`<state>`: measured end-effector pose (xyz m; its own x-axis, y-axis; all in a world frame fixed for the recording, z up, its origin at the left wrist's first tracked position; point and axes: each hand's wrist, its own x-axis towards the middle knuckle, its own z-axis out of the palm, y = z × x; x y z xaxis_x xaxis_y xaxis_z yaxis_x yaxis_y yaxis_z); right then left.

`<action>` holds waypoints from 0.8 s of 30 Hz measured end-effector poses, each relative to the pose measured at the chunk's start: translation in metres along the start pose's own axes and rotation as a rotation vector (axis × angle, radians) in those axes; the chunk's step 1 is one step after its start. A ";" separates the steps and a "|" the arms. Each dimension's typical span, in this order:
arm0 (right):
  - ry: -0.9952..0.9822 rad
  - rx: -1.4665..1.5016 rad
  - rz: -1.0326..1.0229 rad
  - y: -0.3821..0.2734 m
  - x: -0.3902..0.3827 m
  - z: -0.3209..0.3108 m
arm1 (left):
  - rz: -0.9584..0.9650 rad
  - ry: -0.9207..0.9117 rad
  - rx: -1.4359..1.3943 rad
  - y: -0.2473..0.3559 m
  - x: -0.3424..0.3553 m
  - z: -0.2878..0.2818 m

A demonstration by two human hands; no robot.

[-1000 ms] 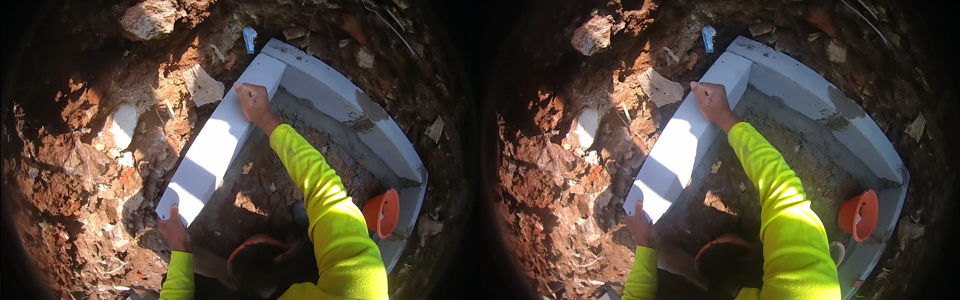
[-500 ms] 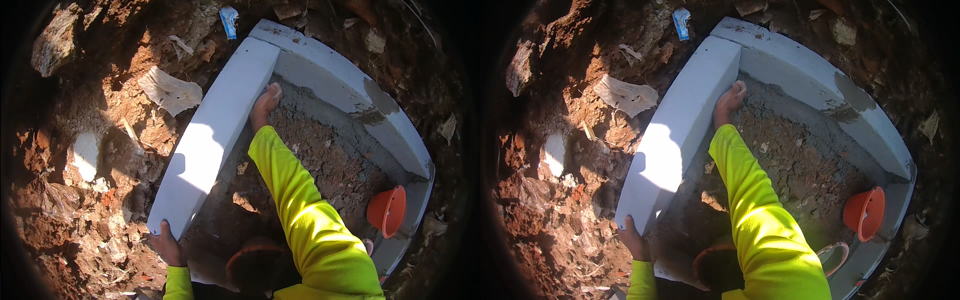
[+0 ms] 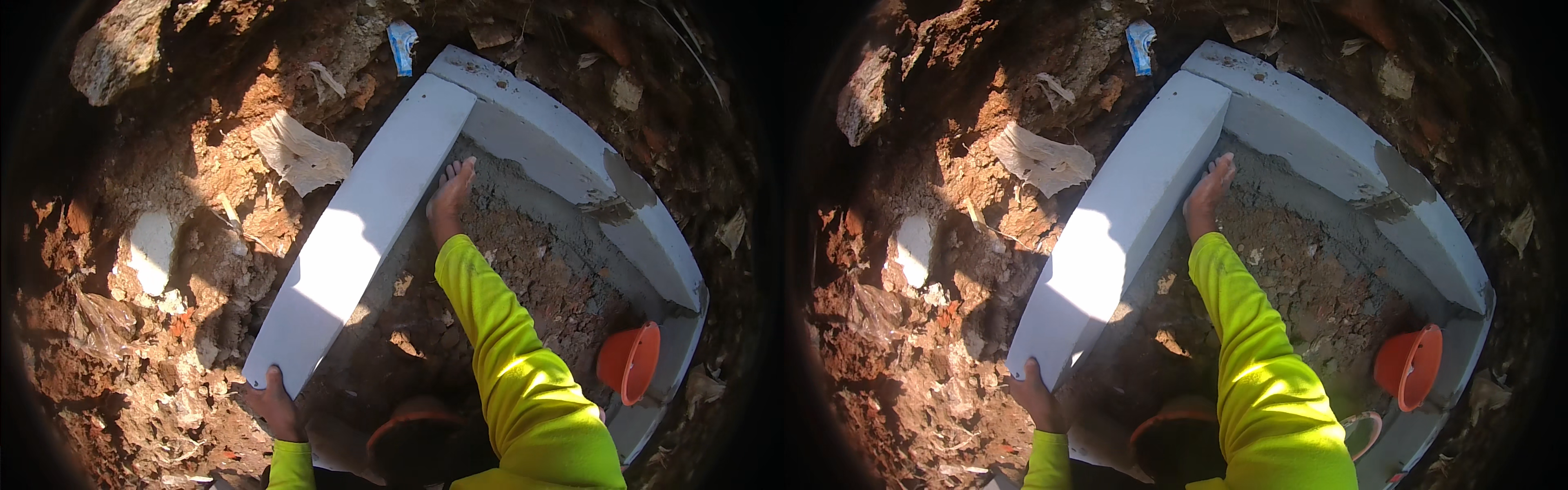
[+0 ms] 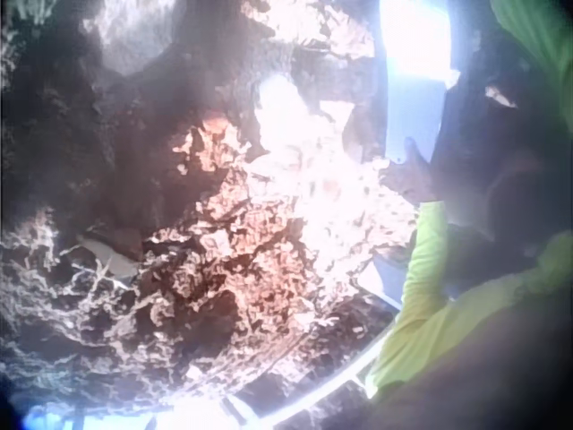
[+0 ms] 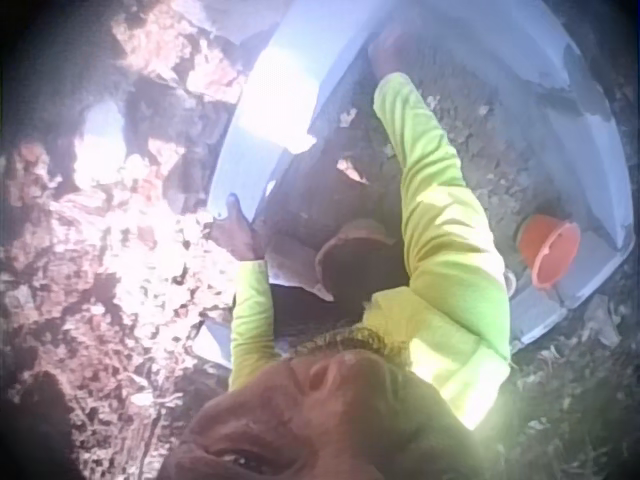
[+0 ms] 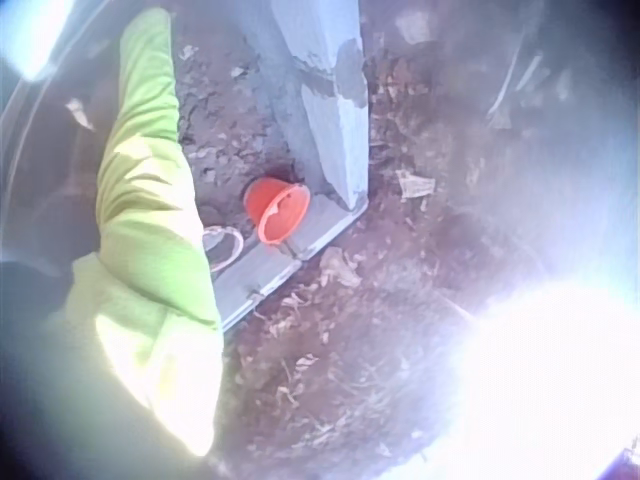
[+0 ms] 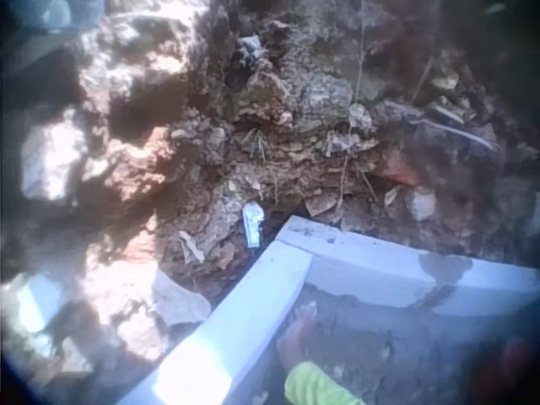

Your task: The person places white concrete blocks into a dug-out area, applies mortar from a bucket using a trowel, and uses a level and hammer to align and secure the blocks. The person repeatedly scoops mortar, spreads it between blocks, and taps them into position.

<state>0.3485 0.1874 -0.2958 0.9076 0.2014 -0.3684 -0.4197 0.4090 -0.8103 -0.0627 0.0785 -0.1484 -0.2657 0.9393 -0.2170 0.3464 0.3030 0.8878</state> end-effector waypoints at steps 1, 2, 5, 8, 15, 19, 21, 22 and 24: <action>-0.013 0.002 0.003 -0.011 0.001 -0.003 | 0.005 0.000 0.009 0.000 -0.001 0.002; -0.030 0.013 0.008 -0.019 0.001 -0.002 | 0.017 0.004 0.017 0.001 0.000 0.003; -0.148 -0.246 -0.376 -0.079 -0.024 0.020 | -0.017 -0.011 0.049 0.005 0.001 -0.003; -0.797 0.032 -0.619 -0.140 -0.063 0.052 | -0.022 -0.016 -0.047 0.016 -0.006 0.004; -0.981 -0.178 -0.107 -0.119 -0.103 0.090 | -0.179 0.002 -0.184 0.003 0.005 -0.003; -1.162 -0.119 -0.247 -0.135 -0.120 0.087 | -0.035 0.060 0.016 -0.003 0.007 0.006; -1.010 -0.316 -0.161 -0.102 -0.076 0.068 | 0.072 0.017 -0.022 -0.004 0.004 0.007; -1.010 -0.204 -0.019 -0.102 -0.082 0.066 | 0.121 0.014 -0.022 -0.004 0.001 0.000; -1.055 -0.299 -0.046 -0.100 -0.093 0.075 | 0.095 0.014 -0.073 -0.005 0.003 0.000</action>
<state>0.3054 0.1945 -0.1462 0.3955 0.9100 0.1245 -0.2364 0.2319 -0.9436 -0.0655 0.0798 -0.1533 -0.2474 0.9607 -0.1256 0.3043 0.2002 0.9313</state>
